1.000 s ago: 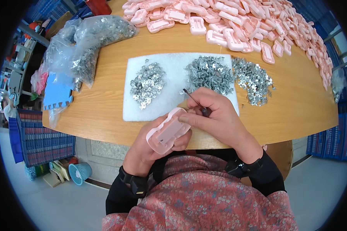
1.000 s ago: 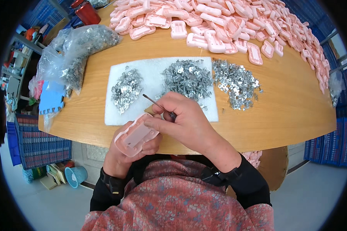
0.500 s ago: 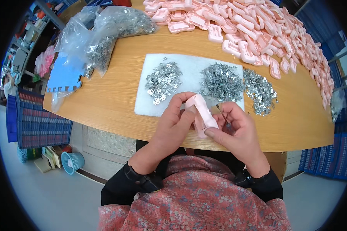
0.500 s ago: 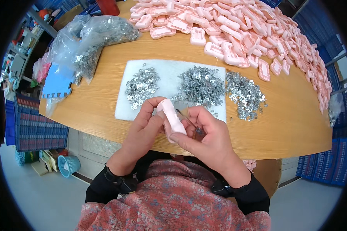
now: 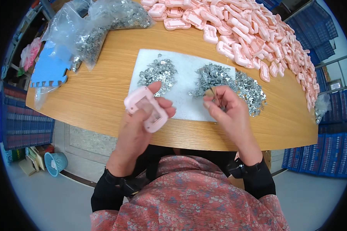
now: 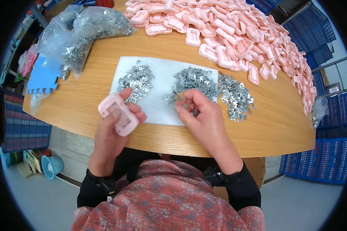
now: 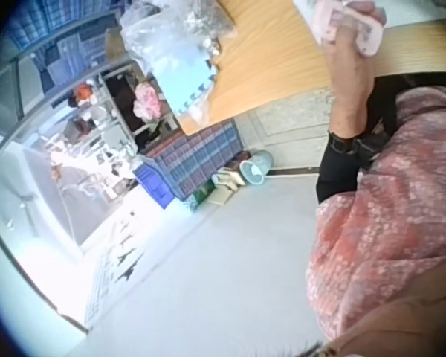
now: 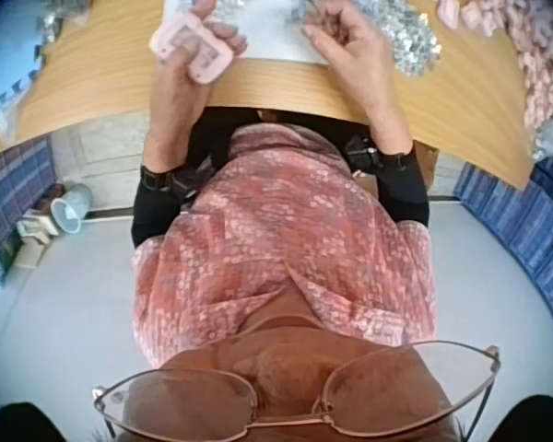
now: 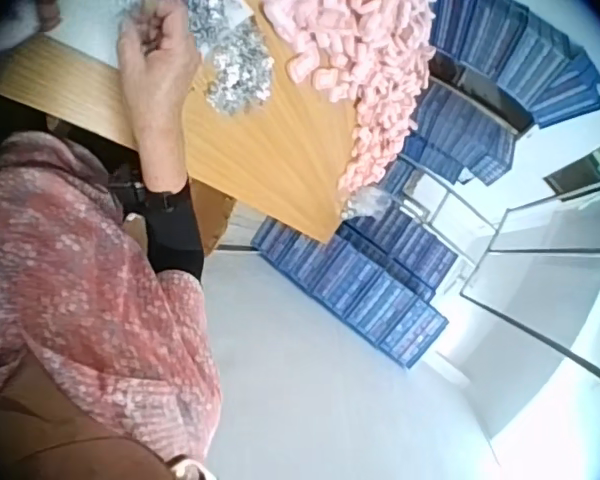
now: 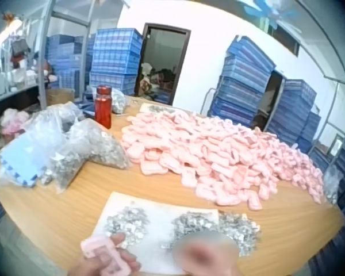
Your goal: The person sits at a table in a workshop and assembles pink plastic cases by inserting small metal components into them. They use a small metal tool to push the components into place and then place the finished units into a pile on the table.
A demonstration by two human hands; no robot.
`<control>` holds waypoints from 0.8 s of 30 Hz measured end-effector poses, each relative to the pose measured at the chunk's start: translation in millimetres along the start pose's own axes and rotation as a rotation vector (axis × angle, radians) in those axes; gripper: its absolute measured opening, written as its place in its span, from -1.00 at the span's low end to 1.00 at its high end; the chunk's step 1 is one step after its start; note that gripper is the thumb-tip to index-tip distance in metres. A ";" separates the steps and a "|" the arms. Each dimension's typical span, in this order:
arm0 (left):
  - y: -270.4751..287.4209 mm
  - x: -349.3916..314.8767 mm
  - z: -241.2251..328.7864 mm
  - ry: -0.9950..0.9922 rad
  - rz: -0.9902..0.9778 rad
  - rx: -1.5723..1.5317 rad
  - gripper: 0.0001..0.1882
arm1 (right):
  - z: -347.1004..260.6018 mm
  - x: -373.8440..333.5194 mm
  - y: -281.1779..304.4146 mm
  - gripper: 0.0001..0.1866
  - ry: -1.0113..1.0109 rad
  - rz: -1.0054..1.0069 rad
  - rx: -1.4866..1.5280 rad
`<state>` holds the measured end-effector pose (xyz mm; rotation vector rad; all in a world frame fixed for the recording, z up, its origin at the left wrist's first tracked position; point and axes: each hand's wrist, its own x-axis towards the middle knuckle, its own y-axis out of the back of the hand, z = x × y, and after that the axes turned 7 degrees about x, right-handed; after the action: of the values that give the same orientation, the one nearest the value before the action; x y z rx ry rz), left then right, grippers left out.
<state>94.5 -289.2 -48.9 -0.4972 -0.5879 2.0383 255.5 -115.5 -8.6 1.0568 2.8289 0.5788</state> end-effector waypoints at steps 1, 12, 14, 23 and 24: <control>5.4 -0.4 1.1 0.004 -0.010 0.004 -0.35 | -0.8 6.5 2.9 -0.80 0.013 0.018 -0.106; 14.3 1.3 -4.4 -0.011 0.006 -0.035 -0.58 | -11.8 46.8 -26.8 -0.80 0.300 -0.194 -0.642; 15.5 1.9 -4.3 -0.025 -0.030 -0.046 -0.63 | -13.8 53.6 -31.8 -0.78 0.260 -0.234 -0.623; 17.4 1.9 -4.7 -0.027 -0.049 -0.036 -0.64 | -3.2 72.8 -54.5 -0.81 0.327 -0.238 -0.638; 18.0 1.8 -4.7 -0.025 -0.051 -0.035 -0.64 | -4.2 71.9 -53.6 -0.81 0.296 -0.266 -0.639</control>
<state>84.1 -294.9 -63.4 -0.4730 -0.6464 1.9914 166.8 -107.7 -19.5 0.5008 2.6085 1.5642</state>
